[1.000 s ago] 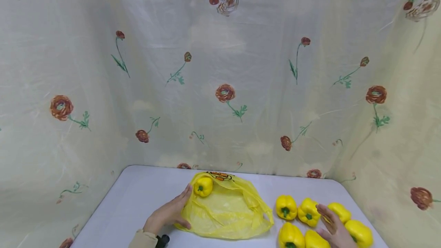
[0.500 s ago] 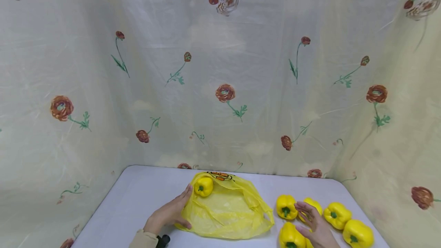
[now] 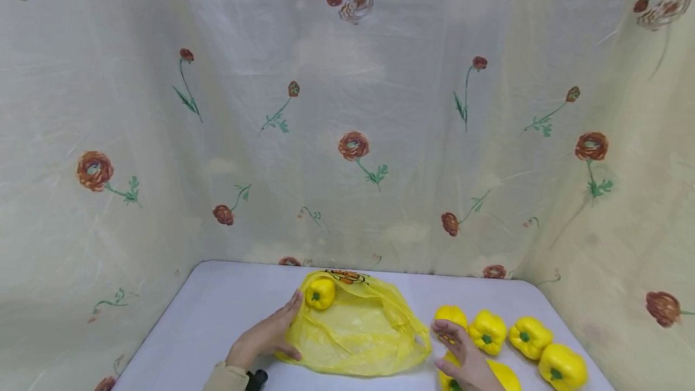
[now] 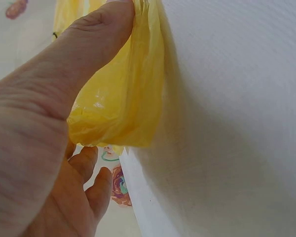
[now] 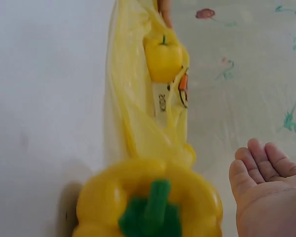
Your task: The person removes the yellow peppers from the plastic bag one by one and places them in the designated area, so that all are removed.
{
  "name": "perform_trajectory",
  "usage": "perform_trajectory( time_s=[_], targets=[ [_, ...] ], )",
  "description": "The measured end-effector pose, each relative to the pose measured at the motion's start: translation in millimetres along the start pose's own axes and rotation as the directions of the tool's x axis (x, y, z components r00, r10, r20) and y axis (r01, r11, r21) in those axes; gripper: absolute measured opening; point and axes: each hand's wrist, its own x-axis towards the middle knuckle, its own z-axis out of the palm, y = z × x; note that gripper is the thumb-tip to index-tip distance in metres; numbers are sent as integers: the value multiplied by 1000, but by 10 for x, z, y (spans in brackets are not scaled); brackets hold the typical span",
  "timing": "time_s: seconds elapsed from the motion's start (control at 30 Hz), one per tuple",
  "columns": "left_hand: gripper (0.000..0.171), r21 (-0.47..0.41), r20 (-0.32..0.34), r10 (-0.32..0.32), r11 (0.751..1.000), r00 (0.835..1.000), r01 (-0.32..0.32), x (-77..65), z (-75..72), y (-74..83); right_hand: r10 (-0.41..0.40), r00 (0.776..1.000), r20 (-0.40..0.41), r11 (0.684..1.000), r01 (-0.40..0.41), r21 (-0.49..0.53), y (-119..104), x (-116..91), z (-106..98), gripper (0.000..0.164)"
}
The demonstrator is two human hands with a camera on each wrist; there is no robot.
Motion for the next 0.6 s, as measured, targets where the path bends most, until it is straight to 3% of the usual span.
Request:
perform_trajectory(
  time_s=[0.23, 0.6],
  targets=[
    [129, 11, 2, 13, 1000, 1000, -13, 6, 12, -24, -46, 994, 99, 997, 40, 59, -89, 54, 241, 56],
    [128, 23, -7, 8, 1000, 1000, -8, 0, 4, -13, -43, 982, 185, 999, 40, 20, -175, 218, 640, 59]
  ],
)
